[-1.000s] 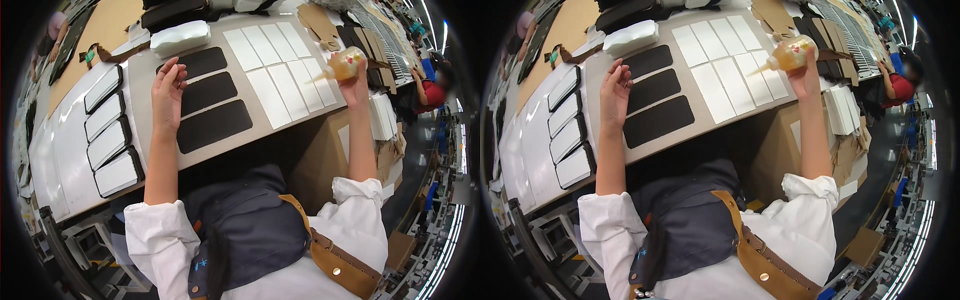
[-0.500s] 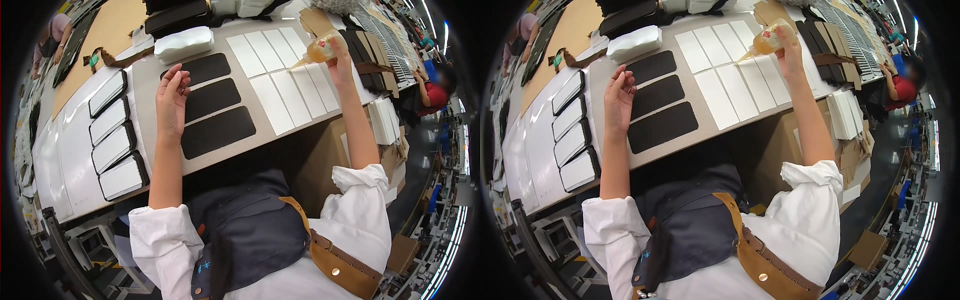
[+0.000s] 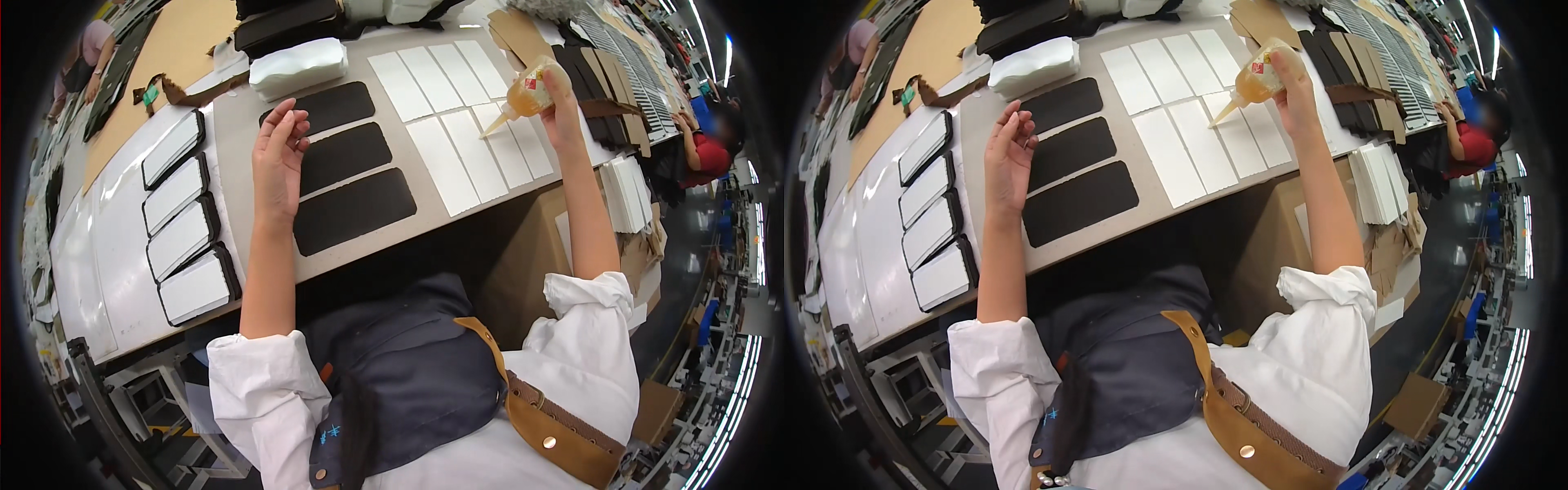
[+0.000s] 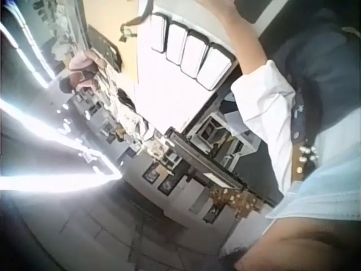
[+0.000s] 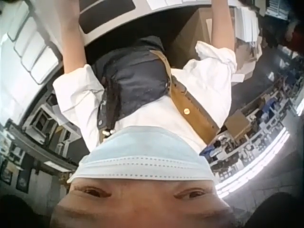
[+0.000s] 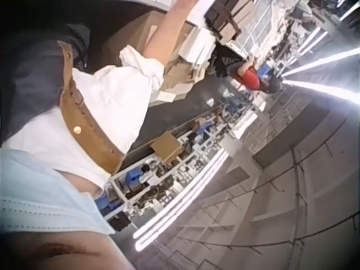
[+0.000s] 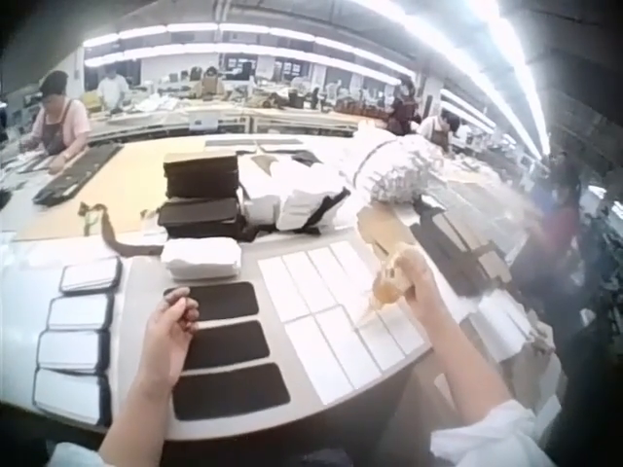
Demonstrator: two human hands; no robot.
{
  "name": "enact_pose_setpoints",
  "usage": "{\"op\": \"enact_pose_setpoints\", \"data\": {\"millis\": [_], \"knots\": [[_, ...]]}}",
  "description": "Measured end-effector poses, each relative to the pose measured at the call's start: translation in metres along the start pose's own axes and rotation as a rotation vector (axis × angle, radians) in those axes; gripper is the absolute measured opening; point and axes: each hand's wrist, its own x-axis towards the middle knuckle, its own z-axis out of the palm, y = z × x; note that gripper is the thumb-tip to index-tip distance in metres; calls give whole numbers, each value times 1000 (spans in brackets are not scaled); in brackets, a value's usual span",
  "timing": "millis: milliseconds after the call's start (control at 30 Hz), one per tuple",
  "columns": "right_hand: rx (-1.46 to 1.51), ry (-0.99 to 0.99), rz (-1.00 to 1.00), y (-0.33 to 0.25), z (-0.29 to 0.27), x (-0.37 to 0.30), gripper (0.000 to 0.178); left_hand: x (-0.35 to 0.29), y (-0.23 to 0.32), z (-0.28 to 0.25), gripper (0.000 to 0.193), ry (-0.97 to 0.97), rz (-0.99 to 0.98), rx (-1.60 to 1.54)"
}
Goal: Applying adhesive and lining to leather components at a workshop table.
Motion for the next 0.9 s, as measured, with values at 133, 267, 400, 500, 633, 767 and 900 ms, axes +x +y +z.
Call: {"op": "enact_pose_setpoints", "data": {"millis": [133,267,400,500,633,767,900], "knots": [[-10,-20,23,-3,-13,-13,44,1,0,1,33,-10,-3,-3],[-22,-10,59,-11,-16,-35,50,-1,1,6,29,4,7,-23],[-102,-35,102,-18,-23,-58,64,-1,3,7,29,27,-2,-9],[-95,-34,132,-20,-29,-73,64,0,2,3,31,20,-5,-3],[88,39,154,-23,-34,-80,63,1,-1,1,34,-1,-7,0],[301,159,86,-27,-38,-47,66,0,1,5,31,-9,0,-7],[151,195,3,-21,-25,-19,65,2,0,3,30,16,-3,-13]]}}
